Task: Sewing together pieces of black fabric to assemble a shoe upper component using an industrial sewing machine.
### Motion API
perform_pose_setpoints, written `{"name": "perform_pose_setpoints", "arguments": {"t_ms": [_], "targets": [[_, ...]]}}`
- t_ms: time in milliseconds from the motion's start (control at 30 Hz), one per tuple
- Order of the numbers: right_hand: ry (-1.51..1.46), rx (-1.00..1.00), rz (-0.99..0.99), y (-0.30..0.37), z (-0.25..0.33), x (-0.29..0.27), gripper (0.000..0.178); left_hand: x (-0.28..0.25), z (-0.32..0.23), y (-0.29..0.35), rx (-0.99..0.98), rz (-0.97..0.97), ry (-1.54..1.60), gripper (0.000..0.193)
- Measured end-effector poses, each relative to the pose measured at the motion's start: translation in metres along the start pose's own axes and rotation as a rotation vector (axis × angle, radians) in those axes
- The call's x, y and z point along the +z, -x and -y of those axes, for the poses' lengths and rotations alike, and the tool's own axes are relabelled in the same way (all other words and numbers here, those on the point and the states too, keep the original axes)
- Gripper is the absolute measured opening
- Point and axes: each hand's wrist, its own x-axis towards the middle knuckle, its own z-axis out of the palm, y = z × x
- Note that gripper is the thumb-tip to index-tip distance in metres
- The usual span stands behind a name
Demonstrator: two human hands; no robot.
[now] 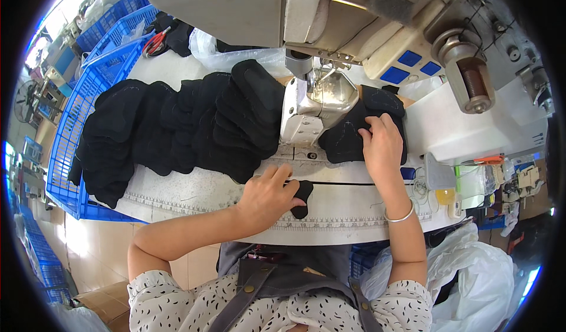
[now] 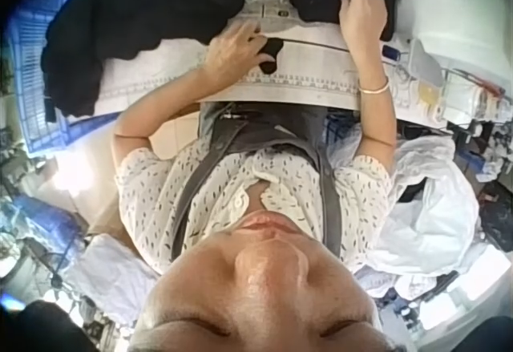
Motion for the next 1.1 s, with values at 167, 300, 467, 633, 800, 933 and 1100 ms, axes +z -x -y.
{"name": "perform_pose_setpoints", "arguments": {"t_ms": [167, 300, 467, 633, 800, 933, 1100], "targets": [[0.182, -0.152, -0.125, 0.002, 0.005, -0.003, 0.011, 0.004, -0.004, 0.002, 0.074, -0.016, -0.051, 0.033], [0.224, -0.283, -0.227, 0.002, 0.005, -0.006, 0.013, 0.005, -0.004, 0.003, 0.008, 0.058, 0.007, 0.035], [-0.010, -0.212, -0.164, 0.002, -0.001, -0.008, 0.027, 0.001, 0.002, -0.002, -0.156, 0.091, 0.228, 0.037], [0.120, -0.059, 0.028, 0.007, -0.003, -0.007, 0.047, -0.005, 0.007, -0.001, -0.109, 0.209, 0.271, 0.046], [0.163, -0.098, -0.034, 0.007, 0.000, -0.003, 0.053, -0.005, 0.009, 0.002, -0.062, 0.246, 0.305, 0.053], [0.040, -0.149, -0.120, 0.003, 0.009, -0.002, 0.049, -0.003, 0.008, 0.001, -0.095, 0.190, 0.301, 0.050], [-0.350, -0.103, -0.285, 0.005, 0.007, -0.036, 0.026, -0.001, 0.016, -0.002, -0.011, 0.208, 0.331, 0.053]]}}
